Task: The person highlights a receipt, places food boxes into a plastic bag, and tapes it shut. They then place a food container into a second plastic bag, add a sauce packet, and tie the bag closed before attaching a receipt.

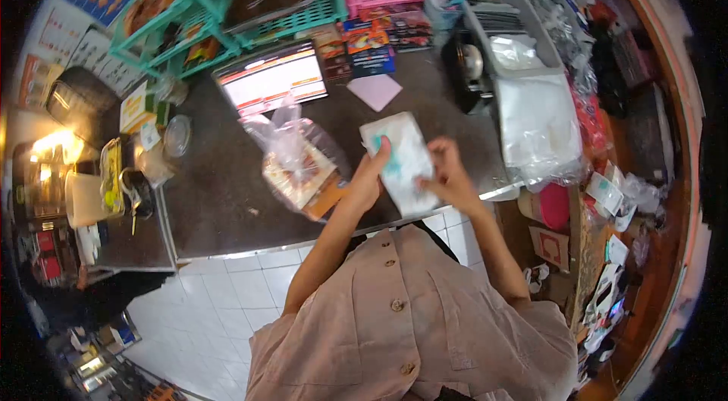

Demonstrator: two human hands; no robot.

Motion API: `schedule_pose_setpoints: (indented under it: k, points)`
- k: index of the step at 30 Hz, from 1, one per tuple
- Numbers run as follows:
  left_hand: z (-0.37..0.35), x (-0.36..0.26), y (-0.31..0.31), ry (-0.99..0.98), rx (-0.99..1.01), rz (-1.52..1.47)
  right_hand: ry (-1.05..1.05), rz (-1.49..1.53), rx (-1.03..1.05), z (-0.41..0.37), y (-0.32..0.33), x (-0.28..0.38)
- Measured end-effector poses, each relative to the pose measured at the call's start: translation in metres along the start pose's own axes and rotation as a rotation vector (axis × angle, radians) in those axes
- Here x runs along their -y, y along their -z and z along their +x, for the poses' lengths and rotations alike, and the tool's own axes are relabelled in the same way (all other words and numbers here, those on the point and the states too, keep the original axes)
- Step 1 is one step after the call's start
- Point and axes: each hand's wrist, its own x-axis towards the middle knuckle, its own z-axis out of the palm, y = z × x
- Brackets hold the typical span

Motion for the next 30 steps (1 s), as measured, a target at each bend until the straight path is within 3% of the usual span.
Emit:
schedule_pose_setpoints:
  k: [1,2,4,7,8,9,10,11,12,14,17,19,20,22,24,26,27,28,30]
  points:
    - [0.011,-0.004,-0.017,-0.018,0.057,-0.058,0.008,0.131,0.056,-0.017,0.005,-0.021]
    - [0.026,0.000,-0.026,-0.047,0.044,-0.001,-0.056,0.029,0.108,-0.032,0.015,-0.024]
    - [0.055,0.014,-0.036,-0.109,0.007,0.113,-0.123,0.118,0.140,-0.056,0.037,-0.035]
    - [0.088,0.052,-0.050,-0.075,-0.010,0.098,-0.263,0.029,0.157,-0.064,0.113,-0.038]
    - [0.097,0.067,-0.055,-0.066,-0.019,0.108,-0.196,0.011,0.027,-0.051,0.148,-0.048]
    - [0.106,0.083,-0.062,-0.041,-0.022,0.084,-0.105,-0.166,-0.378,-0.031,0.170,-0.062]
    - [0.115,0.101,-0.066,-0.021,-0.010,0.088,-0.066,-0.512,-0.579,-0.003,0.196,-0.058]
    - [0.123,0.113,-0.074,-0.009,0.002,0.110,0.050,-0.537,-0.710,0.033,0.212,-0.076]
    - [0.130,0.123,-0.080,0.001,0.011,0.133,-0.052,-0.338,-0.681,0.068,0.226,-0.101]
    - [0.146,0.141,-0.084,0.000,0.013,0.181,-0.415,-0.305,-0.466,0.113,0.222,-0.092]
    - [0.160,0.156,-0.089,-0.033,0.033,0.217,-0.282,-0.237,-0.321,0.129,0.222,-0.110]
    - [0.164,0.166,-0.090,-0.126,0.035,0.204,-0.115,-0.068,-0.380,0.060,0.198,-0.029]
    - [0.163,0.167,-0.091,-0.089,0.015,0.178,-0.162,-0.053,-0.446,0.022,0.188,-0.016]
    - [0.151,0.171,-0.092,-0.002,-0.030,0.125,-0.193,-0.224,-0.331,-0.045,0.178,-0.054]
    - [0.136,0.181,-0.102,-0.030,-0.071,0.186,-0.551,-0.234,-0.243,-0.074,0.165,-0.078]
    - [0.126,0.185,-0.114,-0.119,-0.048,0.387,-0.621,-0.473,0.150,-0.080,0.194,-0.117]
    - [0.126,0.191,-0.115,-0.134,-0.102,0.313,-0.640,-0.590,0.357,-0.071,0.204,-0.113]
    - [0.127,0.193,-0.111,-0.122,-0.128,0.370,-0.632,-0.870,0.236,-0.062,0.217,-0.107]
    - [0.126,0.194,-0.105,-0.031,-0.146,0.301,-0.571,-0.944,-0.065,-0.029,0.236,-0.075]
